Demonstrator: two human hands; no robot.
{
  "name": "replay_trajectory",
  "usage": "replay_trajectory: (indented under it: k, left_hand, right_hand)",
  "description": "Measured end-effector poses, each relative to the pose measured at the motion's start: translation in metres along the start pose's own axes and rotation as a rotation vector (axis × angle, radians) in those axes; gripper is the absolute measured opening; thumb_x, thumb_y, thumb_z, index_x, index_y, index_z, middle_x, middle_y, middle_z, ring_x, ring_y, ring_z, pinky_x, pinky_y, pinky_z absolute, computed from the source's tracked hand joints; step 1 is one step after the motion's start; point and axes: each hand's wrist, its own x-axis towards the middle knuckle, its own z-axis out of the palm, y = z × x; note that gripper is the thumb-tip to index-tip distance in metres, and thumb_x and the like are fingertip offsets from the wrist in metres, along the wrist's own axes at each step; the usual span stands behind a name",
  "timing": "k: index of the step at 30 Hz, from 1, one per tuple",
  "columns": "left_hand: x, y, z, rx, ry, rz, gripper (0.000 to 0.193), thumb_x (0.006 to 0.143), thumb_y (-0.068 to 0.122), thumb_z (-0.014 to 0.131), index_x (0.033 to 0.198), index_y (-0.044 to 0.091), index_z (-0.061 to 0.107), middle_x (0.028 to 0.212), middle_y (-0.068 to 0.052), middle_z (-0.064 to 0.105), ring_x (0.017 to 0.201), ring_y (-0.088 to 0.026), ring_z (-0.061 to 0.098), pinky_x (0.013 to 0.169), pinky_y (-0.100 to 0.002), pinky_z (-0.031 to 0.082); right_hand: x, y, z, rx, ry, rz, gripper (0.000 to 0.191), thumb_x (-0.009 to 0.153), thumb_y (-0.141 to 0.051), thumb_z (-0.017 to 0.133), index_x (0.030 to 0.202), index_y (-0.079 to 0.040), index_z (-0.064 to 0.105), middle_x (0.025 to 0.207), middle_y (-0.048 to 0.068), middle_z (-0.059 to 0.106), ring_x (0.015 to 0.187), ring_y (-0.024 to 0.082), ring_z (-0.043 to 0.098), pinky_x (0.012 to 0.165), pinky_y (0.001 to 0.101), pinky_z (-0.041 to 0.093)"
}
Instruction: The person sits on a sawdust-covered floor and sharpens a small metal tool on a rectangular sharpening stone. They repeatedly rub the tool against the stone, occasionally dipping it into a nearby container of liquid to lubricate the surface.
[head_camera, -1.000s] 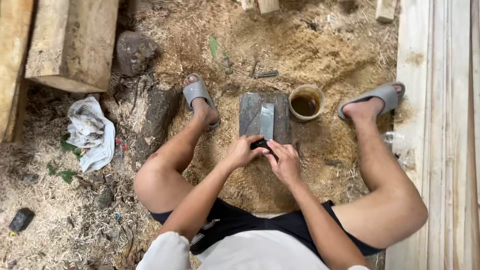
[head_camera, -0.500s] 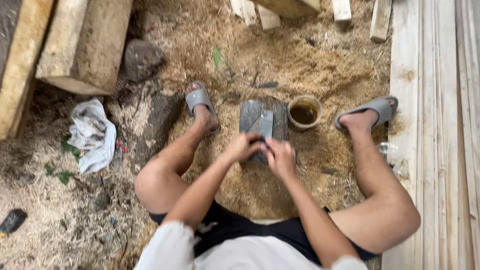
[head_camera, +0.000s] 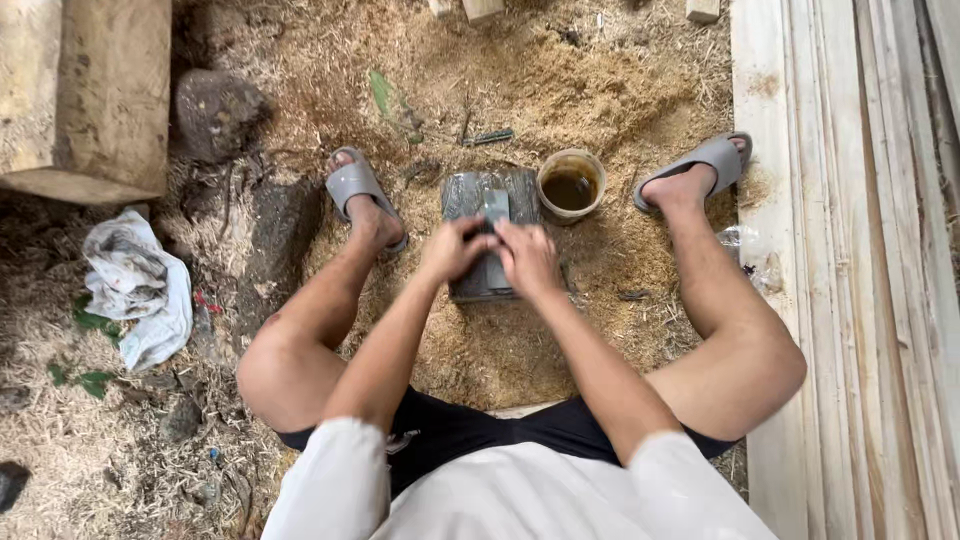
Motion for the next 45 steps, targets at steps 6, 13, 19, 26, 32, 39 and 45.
replay_trajectory:
  k: [6,13,19,26,32,39,45]
  left_hand:
    - [-0.002,-0.005,0.007,0.004,-0.033,0.007,0.068,0.083,0.055,0.071,0.14,0.018,0.062,0.13,-0.012,0.07,0.107,-0.03,0.073,0.091,-0.05,0.058]
    - [0.006,-0.008,0.004,-0.04,-0.031,-0.01,0.066,0.085,0.054,0.071,0.141,0.019,0.064,0.128,-0.012,0.073,0.106,-0.028,0.076,0.099,-0.043,0.059]
    - [-0.002,-0.002,0.002,-0.006,0.13,0.319,0.062,0.088,0.05,0.078,0.133,0.01,0.069,0.135,-0.015,0.069,0.117,-0.032,0.069,0.099,-0.049,0.054]
    - [0.005,-0.004,-0.003,-0.112,0.013,0.012,0.069,0.082,0.054,0.075,0.14,0.017,0.065,0.131,-0.011,0.072,0.109,-0.029,0.076,0.099,-0.044,0.06]
    - [0.0,-0.003,-0.007,-0.045,0.081,0.157,0.067,0.084,0.051,0.079,0.136,0.012,0.067,0.134,-0.014,0.068,0.118,-0.032,0.068,0.101,-0.05,0.051]
    - [-0.002,0.002,-0.016,-0.134,0.044,-0.006,0.071,0.079,0.054,0.077,0.138,0.016,0.064,0.132,-0.011,0.071,0.111,-0.028,0.073,0.098,-0.043,0.056]
    - [-0.004,-0.001,-0.019,-0.126,0.09,0.128,0.071,0.082,0.052,0.082,0.138,0.012,0.065,0.137,-0.014,0.066,0.121,-0.03,0.066,0.105,-0.046,0.051]
  right_hand:
    - [-0.007,0.006,0.003,-0.008,-0.046,-0.034,0.041,0.096,-0.032,0.07,0.137,-0.027,0.065,0.127,0.003,0.071,0.111,0.023,0.06,0.101,0.043,0.047]
    - [-0.004,0.012,0.013,-0.058,0.061,-0.113,0.037,0.099,-0.026,0.066,0.137,-0.024,0.067,0.133,0.005,0.07,0.117,0.026,0.06,0.107,0.0461,0.043]
    - [-0.007,0.014,0.013,0.002,0.03,-0.094,0.043,0.098,-0.032,0.069,0.14,-0.023,0.063,0.136,0.005,0.067,0.118,0.028,0.058,0.107,0.0464,0.043]
    - [0.001,0.009,0.014,-0.03,0.11,-0.165,0.046,0.095,-0.02,0.068,0.14,-0.021,0.067,0.132,0.006,0.07,0.116,0.027,0.061,0.112,0.0495,0.04]
    - [0.001,0.0,0.006,-0.005,0.103,-0.206,0.042,0.093,-0.027,0.072,0.134,-0.018,0.068,0.132,0.005,0.071,0.111,0.026,0.062,0.105,0.0465,0.044]
    - [0.006,-0.012,0.006,-0.006,0.114,-0.196,0.041,0.092,-0.023,0.07,0.133,-0.018,0.07,0.13,0.006,0.072,0.112,0.029,0.062,0.104,0.0477,0.046]
    - [0.008,-0.014,0.003,-0.041,0.147,-0.31,0.04,0.094,-0.024,0.072,0.133,-0.017,0.069,0.132,0.008,0.07,0.11,0.031,0.061,0.1,0.0494,0.045]
